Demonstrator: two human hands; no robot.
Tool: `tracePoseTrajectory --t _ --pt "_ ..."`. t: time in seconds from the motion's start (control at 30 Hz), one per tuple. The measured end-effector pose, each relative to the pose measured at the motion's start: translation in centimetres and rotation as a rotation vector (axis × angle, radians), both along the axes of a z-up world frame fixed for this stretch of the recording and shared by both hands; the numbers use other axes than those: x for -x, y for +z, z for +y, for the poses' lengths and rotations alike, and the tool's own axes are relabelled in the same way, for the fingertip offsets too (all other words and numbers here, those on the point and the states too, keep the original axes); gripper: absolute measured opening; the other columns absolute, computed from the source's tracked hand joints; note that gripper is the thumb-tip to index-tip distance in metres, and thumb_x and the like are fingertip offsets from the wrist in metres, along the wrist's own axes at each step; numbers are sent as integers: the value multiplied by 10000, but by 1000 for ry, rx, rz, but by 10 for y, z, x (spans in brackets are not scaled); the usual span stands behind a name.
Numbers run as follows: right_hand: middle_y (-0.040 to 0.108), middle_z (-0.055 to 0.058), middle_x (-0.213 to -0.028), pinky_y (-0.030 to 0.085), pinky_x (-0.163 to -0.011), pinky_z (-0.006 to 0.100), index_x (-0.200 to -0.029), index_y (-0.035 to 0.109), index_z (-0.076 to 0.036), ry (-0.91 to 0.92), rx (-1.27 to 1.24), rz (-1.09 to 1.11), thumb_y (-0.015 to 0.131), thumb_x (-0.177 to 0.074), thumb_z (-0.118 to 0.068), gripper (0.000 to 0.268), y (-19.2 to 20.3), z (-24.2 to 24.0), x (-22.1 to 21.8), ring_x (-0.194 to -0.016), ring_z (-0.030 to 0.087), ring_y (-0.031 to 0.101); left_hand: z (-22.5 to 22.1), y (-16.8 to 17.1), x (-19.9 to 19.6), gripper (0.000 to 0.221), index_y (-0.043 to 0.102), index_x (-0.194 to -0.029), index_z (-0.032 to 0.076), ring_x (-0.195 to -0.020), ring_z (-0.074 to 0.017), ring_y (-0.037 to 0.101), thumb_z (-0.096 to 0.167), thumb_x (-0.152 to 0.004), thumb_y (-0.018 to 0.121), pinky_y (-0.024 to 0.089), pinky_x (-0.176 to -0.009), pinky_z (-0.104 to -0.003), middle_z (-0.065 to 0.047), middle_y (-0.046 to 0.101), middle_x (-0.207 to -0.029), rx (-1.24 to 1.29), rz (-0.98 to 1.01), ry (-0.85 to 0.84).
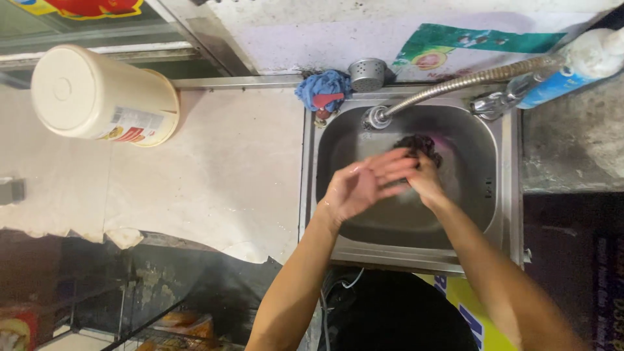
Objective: Washing a cloth in a sink using soap powder.
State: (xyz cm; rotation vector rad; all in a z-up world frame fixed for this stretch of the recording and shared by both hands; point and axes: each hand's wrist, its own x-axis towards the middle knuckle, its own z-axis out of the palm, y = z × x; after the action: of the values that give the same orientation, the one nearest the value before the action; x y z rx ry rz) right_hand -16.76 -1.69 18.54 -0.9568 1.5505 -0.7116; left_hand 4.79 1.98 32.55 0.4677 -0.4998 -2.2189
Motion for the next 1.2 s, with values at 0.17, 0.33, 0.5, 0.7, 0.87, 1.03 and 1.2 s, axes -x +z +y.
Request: tracePoseTrajectory --t 0.17,0.33,0.5,0.7,0.87,1.03,1.2 --pt "703 72 -1128 501 -630 363 -1361 633 -136 -15 -25 34 700 -957 -427 502 0 2 -2 -862 199 623 18 61 35 998 220 -1667 16 -1535 -235 311 433 -912 723 295 -1236 -425 -168 269 -1719 417 244 -428" --pt "703 72 -1102 459 -615 368 -1360 652 -134 1 -59 48 737 -930 -438 534 6 10 -6 -844 201 614 43 21 24 965 237 -1655 8 -1525 -246 332 422 -923 711 308 -1235 -428 -176 288 -1704 370 209 -344" --pt "688 -41 -1093 512 -594 279 -1313 640 -173 -19 -6 27 743 -910 -433 491 18 13 -9 -884 88 644 44 19 23 924 259 -1641 -2 -1512 -260 357 407 -937 695 324 -1234 -432 -187 313 -1684 339 198 -336" --pt "692 -33 -1061 502 -580 283 -1266 661 -166 -27 34 -45 744 -932 -382 407 12 9 -4 -851 100 658 38 23 10 875 285 -1624 -13 -1497 -276 387 390 -954 677 344 -1232 -437 -200 342 -1661 307 166 -319" --pt "681 -48 -1046 466 -553 259 -1248 654 -152 6 72 -26 740 -965 -361 363 12 4 2 -838 80 637 18 1 -13 835 307 -1610 -23 -1484 -290 413 376 -968 662 360 -1230 -440 -211 367 -1641 282 148 -305" --pt "680 -42 -1072 459 -561 272 -1279 652 -153 -11 82 -73 742 -973 -344 371 7 6 1 -849 85 623 4 -33 -42 795 329 -1596 -32 -1472 -304 438 361 -982 646 376 -1229 -444 -222 391 -1621 261 140 -311" --pt "685 -24 -1109 512 -625 277 -1316 659 -138 -8 127 -55 747 -980 -332 398 12 7 -1 -904 90 640 16 52 -12 757 351 -1582 -42 -1459 -317 463 347 -997 631 392 -1227 -448 -232 416 -1602 257 135 -320"
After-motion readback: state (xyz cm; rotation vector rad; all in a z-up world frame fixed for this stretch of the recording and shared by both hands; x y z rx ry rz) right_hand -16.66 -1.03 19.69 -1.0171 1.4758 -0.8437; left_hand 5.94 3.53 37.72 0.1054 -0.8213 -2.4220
